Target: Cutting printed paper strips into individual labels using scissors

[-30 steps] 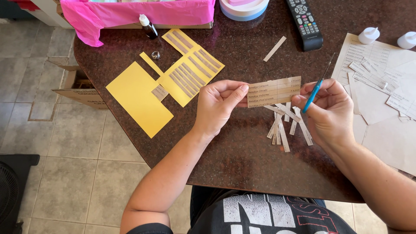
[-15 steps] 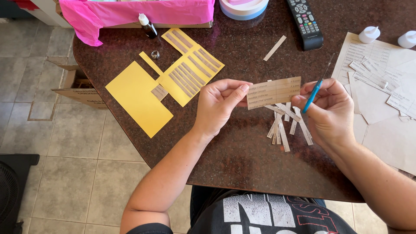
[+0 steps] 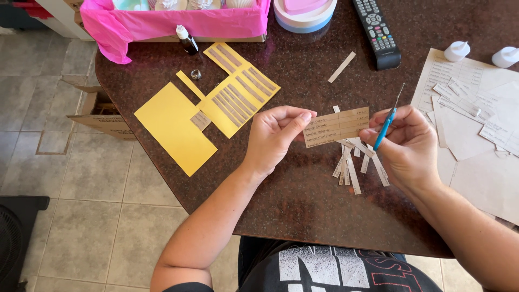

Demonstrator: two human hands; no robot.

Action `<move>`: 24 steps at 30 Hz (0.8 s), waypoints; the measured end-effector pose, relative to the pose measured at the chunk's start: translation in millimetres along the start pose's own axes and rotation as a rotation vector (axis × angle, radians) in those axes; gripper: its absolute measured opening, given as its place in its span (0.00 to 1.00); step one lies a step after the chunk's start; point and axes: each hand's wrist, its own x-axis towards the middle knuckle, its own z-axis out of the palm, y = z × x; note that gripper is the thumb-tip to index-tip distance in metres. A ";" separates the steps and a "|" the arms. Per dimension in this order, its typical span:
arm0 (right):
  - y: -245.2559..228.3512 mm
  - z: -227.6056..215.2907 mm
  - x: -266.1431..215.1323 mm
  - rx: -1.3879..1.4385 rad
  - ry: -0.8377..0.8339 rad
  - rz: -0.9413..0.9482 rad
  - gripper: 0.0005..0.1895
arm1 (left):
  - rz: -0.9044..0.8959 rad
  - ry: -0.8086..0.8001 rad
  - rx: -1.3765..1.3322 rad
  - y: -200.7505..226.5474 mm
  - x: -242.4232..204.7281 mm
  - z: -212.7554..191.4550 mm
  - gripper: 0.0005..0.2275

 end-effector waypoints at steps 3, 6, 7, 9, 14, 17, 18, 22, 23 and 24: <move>0.6 -0.4 0.4 0.014 0.013 -0.018 0.21 | 0.009 -0.020 -0.017 -3.8 1.3 -1.5 0.09; 3.2 -2.2 2.0 0.019 0.038 -0.021 0.21 | 0.003 -0.016 -0.017 -1.5 0.7 -1.0 0.09; 4.0 -2.7 2.4 0.018 0.037 -0.020 0.21 | 0.002 -0.015 -0.018 -1.5 0.5 -0.9 0.09; 5.7 -3.7 3.3 0.038 0.046 -0.016 0.21 | -0.018 -0.018 -0.037 -1.5 0.1 -0.8 0.08; 8.5 -6.2 4.1 0.034 0.053 -0.024 0.20 | -0.008 -0.050 -0.086 -9.4 -0.2 -1.7 0.08; 9.1 -6.1 4.8 0.053 0.048 -0.016 0.21 | -0.036 -0.066 -0.084 -13.6 1.0 -1.2 0.10; 9.1 -6.0 4.6 0.062 0.049 -0.007 0.20 | -0.063 -0.076 -0.064 -15.3 1.3 -0.6 0.12; 5.9 -4.2 3.5 0.061 0.040 -0.001 0.21 | -0.042 -0.120 0.103 -12.7 -0.1 1.2 0.14; 4.3 -2.8 2.8 0.054 0.026 0.005 0.20 | -0.040 -0.122 0.146 -15.1 -0.4 1.5 0.14; 2.6 -1.3 2.1 0.048 0.013 0.011 0.20 | -0.037 -0.125 0.189 -17.2 -0.5 1.7 0.14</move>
